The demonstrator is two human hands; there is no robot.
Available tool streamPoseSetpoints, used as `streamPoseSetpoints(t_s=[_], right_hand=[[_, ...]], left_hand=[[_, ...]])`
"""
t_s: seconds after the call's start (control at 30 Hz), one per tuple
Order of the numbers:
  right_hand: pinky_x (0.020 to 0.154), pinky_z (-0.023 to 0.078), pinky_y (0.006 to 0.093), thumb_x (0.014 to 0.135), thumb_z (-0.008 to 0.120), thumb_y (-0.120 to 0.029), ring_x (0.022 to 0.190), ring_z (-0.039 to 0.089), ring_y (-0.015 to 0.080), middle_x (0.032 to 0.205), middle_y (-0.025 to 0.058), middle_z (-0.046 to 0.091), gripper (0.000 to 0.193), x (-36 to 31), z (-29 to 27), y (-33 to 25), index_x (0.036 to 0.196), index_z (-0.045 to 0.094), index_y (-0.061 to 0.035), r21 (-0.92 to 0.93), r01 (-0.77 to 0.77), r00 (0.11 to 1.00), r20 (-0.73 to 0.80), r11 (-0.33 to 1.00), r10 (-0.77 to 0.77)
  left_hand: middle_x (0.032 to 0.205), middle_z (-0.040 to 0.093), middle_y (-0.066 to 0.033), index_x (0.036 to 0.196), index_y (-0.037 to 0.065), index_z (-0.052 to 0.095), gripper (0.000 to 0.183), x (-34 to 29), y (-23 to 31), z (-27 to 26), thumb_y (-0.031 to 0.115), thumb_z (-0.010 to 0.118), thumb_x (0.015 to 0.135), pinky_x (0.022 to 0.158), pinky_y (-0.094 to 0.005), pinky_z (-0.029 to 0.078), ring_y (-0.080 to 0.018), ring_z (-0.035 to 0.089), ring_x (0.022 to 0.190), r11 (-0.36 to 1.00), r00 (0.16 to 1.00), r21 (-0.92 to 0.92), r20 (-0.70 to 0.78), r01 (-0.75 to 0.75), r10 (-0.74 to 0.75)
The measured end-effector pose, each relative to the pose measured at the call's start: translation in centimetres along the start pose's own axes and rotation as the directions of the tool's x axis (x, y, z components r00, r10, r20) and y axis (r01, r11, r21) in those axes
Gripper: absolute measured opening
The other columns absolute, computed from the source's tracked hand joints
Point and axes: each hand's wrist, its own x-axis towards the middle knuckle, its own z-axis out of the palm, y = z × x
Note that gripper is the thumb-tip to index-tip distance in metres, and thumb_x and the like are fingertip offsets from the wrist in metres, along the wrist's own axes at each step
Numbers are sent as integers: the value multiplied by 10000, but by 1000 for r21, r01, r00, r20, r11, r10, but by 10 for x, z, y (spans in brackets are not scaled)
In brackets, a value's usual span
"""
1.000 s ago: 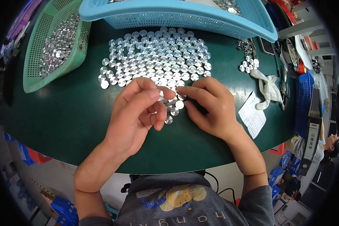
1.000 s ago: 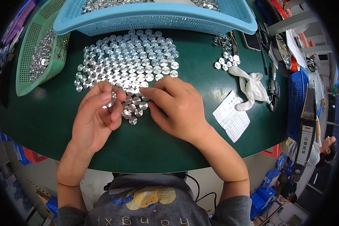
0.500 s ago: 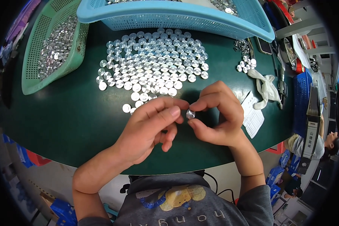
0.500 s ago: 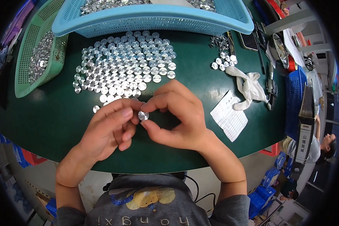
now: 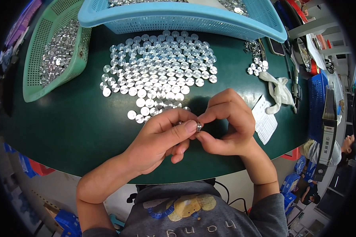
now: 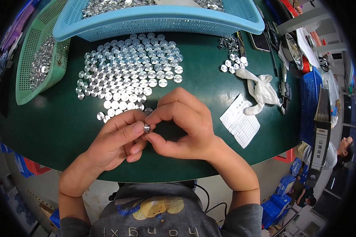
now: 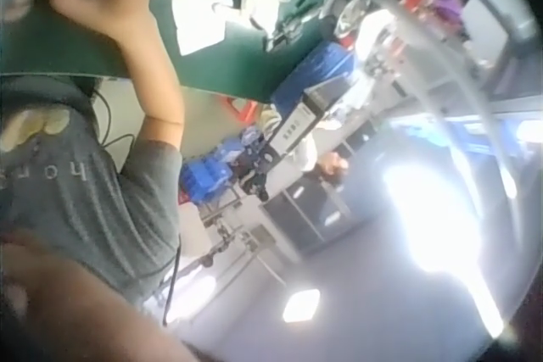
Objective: The person inspects and sorts small circular metal parts by hand at a workbench, moving them from a storage crate into a plastic basket.
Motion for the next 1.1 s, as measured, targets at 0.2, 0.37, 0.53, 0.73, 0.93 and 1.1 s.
streamPoseSetpoints(t_s=[0.2,0.37,0.53,0.73,0.93,1.1], right_hand=[[504,419,247,544,710,-48,611,534,175,706,82,531,217,-1,-1,1,721,588,-21,-17,-1,1000,-19,1000,1],[503,418,247,547,707,-54,610,535,176,704,83,530,212,-1,-1,0,720,589,-20,0,-7,1000,-22,1000,7],[504,418,247,552,708,-61,612,535,176,708,83,532,209,-2,-1,0,720,590,-20,-9,-4,1000,-15,1000,4],[499,415,251,573,701,-58,616,534,177,739,78,534,251,-3,0,4,799,596,-31,-19,-69,997,36,997,70],[548,414,327,576,690,-117,641,536,217,713,26,511,244,-7,9,10,793,582,-87,-308,-199,965,106,930,242],[547,413,320,572,698,-117,632,534,211,704,32,515,220,-9,10,13,759,588,-85,-344,-143,975,114,928,193]], left_hand=[[807,501,-17,940,33,504,202,0,2,0,230,506,897,436,-189,370,-46,446,564,1000,1000,-18,8,-8,9],[804,492,-25,950,42,493,206,-1,3,-1,243,478,907,440,-211,377,-68,450,576,998,1000,-59,-17,23,-24],[806,496,-35,953,43,485,195,-1,2,0,232,477,907,440,-207,378,-74,454,575,996,999,-87,-25,28,-30],[809,526,-42,909,56,476,149,-1,3,-1,191,530,876,447,-197,398,-74,498,595,998,996,9,-68,-59,60],[886,575,-105,927,54,467,127,0,18,-14,139,509,843,507,-222,452,-116,554,639,965,942,-44,-235,-258,241],[905,572,-106,972,36,480,157,-2,18,-9,129,495,846,507,-219,452,-112,549,633,971,950,-29,-217,-236,224]])
